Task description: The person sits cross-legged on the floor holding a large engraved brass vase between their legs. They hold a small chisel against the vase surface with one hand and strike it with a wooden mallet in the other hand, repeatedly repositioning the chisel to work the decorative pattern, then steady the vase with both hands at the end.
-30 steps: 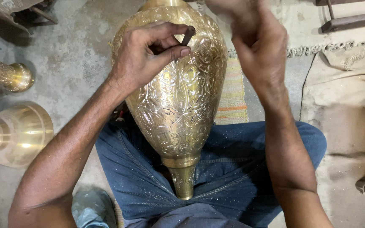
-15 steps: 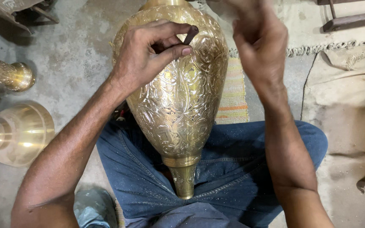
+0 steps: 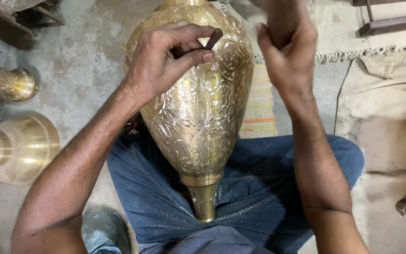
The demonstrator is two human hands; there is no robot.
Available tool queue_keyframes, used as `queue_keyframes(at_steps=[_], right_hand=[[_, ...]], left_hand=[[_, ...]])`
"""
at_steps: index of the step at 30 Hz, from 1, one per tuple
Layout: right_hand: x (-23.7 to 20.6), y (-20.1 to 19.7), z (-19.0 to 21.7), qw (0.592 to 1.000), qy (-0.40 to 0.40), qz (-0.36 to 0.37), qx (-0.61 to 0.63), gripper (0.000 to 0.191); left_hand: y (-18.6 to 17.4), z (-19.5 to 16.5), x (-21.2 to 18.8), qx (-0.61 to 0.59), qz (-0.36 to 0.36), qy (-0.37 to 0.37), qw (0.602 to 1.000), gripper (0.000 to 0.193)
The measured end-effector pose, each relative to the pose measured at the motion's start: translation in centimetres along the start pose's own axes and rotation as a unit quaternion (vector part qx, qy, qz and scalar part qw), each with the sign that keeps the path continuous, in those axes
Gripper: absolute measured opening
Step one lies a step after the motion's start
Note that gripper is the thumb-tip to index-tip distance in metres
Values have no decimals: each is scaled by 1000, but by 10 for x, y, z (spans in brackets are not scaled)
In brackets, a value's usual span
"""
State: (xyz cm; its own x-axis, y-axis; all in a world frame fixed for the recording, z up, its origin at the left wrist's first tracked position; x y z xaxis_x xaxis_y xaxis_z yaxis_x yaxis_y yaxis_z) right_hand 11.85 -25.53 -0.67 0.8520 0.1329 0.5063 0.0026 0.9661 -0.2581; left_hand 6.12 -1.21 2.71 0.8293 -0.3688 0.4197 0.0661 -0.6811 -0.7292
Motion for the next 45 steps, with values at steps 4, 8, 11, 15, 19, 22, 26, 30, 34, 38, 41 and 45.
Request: queue_keyframes(at_steps=[4,8,11,15,19,22,26,30,34,38,41,45], right_hand=[[-9,4,11,962,-168,49,-210,27],[-6,2,-7,995,-62,28,-70,39],[-8,1,-9,955,-171,17,-242,32],[-9,-2,-12,984,-154,19,-86,32],[-7,0,-8,988,-83,-47,-119,46],[-8,-2,-4,992,-59,-109,29,25],[-10,-8,-2,983,-109,41,-145,11],[-9,-18,-7,898,-166,59,-404,18],[-8,-24,-3,954,-162,6,-253,50],[-10,-19,10,951,-168,10,-258,53],[-12,-13,20,923,-197,0,-330,55],[-11,-15,23,904,-202,-10,-376,42]], left_hand=[[0,-3,1,2,-3,9,1000,34],[0,-1,-1,2,-8,14,1000,34],[0,2,-1,21,0,8,1000,23],[1,0,-2,-11,-9,26,1000,32],[3,2,-3,-25,-15,-20,999,34],[1,-2,-6,-26,-28,29,999,33],[1,0,-8,-36,-31,35,998,33],[2,9,-3,-30,-8,-43,999,20],[-2,9,-4,-36,-44,-2,998,30],[-4,7,-6,-30,-49,21,998,28],[-4,10,-7,-51,-40,-18,998,28],[-3,5,-11,-33,-51,25,998,32]])
Point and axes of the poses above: each hand's wrist, its own x-axis towards the middle knuckle, its own y-axis out of the palm, z = x × y, the point moved 3 cm from there along x, towards the middle knuckle
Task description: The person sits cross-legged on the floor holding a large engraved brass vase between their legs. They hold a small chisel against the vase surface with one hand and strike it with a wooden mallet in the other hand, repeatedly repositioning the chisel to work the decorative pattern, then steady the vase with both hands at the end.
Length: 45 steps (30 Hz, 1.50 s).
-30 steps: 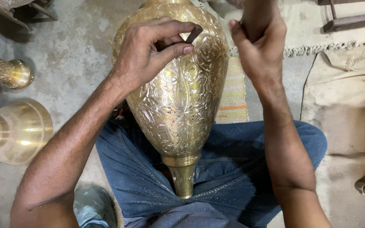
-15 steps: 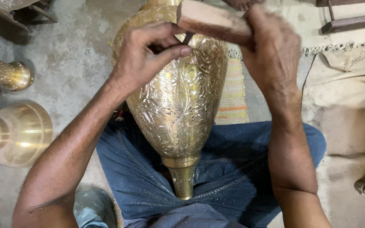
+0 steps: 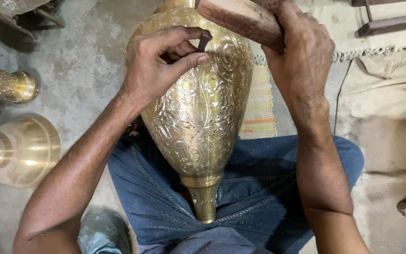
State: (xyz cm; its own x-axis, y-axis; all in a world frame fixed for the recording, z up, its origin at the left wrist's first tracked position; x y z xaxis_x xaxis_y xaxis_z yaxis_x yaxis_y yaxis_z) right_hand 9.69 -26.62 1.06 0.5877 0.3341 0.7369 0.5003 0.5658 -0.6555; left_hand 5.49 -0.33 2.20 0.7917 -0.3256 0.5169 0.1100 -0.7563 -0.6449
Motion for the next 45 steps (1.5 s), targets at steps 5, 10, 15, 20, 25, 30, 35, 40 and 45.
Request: queue_keyframes(at_steps=[5,10,15,20,25,30,35,40,45], right_hand=[[1,0,-9,983,110,-35,145,27],[-1,5,-18,891,135,-55,430,11],[-8,7,-26,994,-79,5,-76,15],[-4,18,-31,873,177,-123,437,19],[4,6,-15,917,162,-51,362,22],[2,0,-16,994,9,98,-43,26],[-2,-2,-13,996,23,5,88,47],[3,-7,-1,999,-9,3,33,57],[3,-6,1,999,-30,-17,-9,53]], left_hand=[[4,1,1,-7,0,-22,1000,31],[2,1,0,-17,5,-21,1000,31],[2,5,3,-5,8,-29,1000,30],[3,5,-1,-16,-4,-39,999,33],[5,5,-1,-15,0,-19,1000,29],[2,10,3,-41,-1,-34,999,28],[-1,5,1,-37,-12,-17,999,27],[-4,6,1,-58,-7,-60,996,26],[-2,3,3,5,2,-10,1000,28]])
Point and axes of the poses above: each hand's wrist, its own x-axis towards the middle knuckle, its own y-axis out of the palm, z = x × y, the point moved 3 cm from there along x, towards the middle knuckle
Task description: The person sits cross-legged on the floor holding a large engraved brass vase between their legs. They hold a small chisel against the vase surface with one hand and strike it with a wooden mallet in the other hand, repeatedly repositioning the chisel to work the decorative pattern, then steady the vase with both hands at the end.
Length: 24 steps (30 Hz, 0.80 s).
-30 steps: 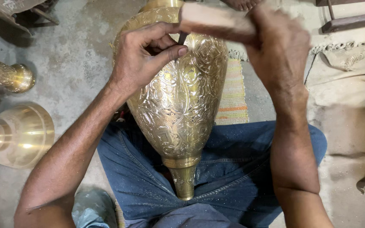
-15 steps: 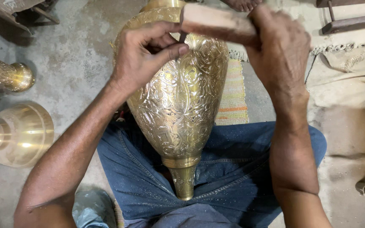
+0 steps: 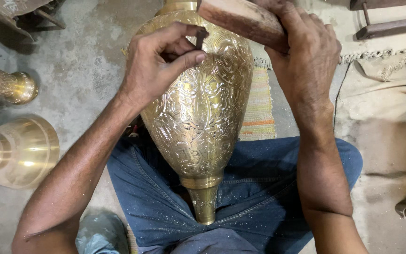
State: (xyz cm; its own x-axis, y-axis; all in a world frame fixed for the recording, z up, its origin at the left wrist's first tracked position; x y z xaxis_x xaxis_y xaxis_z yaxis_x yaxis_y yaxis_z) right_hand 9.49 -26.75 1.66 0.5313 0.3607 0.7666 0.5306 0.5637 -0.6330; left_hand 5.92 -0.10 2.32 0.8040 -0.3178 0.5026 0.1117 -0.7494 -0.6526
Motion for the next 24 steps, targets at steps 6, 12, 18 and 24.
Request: queue_keyframes(at_steps=[6,12,18,24], right_hand=[[-2,-5,-6,999,18,22,-37,40],[-4,11,-20,834,263,-65,481,18],[-9,8,-14,998,31,59,-1,27],[-5,1,-4,997,-23,70,-38,28]], left_hand=[[0,1,1,-24,21,-28,999,26],[0,-2,0,-7,7,-18,1000,30],[0,-1,2,29,4,-6,1000,27],[0,0,1,11,13,-18,1000,29]])
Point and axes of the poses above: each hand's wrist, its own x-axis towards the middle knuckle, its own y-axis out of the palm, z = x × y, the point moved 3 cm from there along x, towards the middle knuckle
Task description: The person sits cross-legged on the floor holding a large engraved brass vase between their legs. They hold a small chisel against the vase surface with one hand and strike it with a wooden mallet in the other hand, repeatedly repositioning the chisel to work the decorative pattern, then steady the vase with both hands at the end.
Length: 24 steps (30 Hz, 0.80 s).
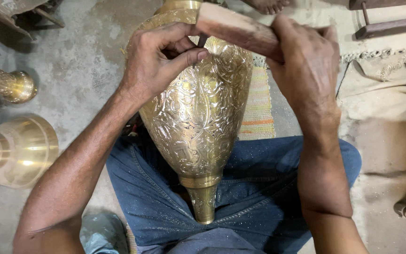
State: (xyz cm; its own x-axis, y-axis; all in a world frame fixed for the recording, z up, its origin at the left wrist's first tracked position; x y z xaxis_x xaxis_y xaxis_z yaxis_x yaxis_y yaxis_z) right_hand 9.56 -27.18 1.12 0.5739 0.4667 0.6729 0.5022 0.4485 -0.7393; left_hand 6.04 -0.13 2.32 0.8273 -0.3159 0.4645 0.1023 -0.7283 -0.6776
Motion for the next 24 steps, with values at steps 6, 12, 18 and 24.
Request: queue_keyframes(at_steps=[6,12,18,24], right_hand=[[-2,17,-8,928,217,144,267,12],[-3,20,-10,887,148,12,436,38],[1,16,-4,880,136,-17,454,44],[3,19,-3,878,233,27,417,45]], left_hand=[[0,-1,1,-5,-5,0,1000,30],[-2,-4,1,-23,3,3,1000,31],[-2,-7,2,-7,-1,21,1000,32],[-3,-8,3,2,3,33,999,33]])
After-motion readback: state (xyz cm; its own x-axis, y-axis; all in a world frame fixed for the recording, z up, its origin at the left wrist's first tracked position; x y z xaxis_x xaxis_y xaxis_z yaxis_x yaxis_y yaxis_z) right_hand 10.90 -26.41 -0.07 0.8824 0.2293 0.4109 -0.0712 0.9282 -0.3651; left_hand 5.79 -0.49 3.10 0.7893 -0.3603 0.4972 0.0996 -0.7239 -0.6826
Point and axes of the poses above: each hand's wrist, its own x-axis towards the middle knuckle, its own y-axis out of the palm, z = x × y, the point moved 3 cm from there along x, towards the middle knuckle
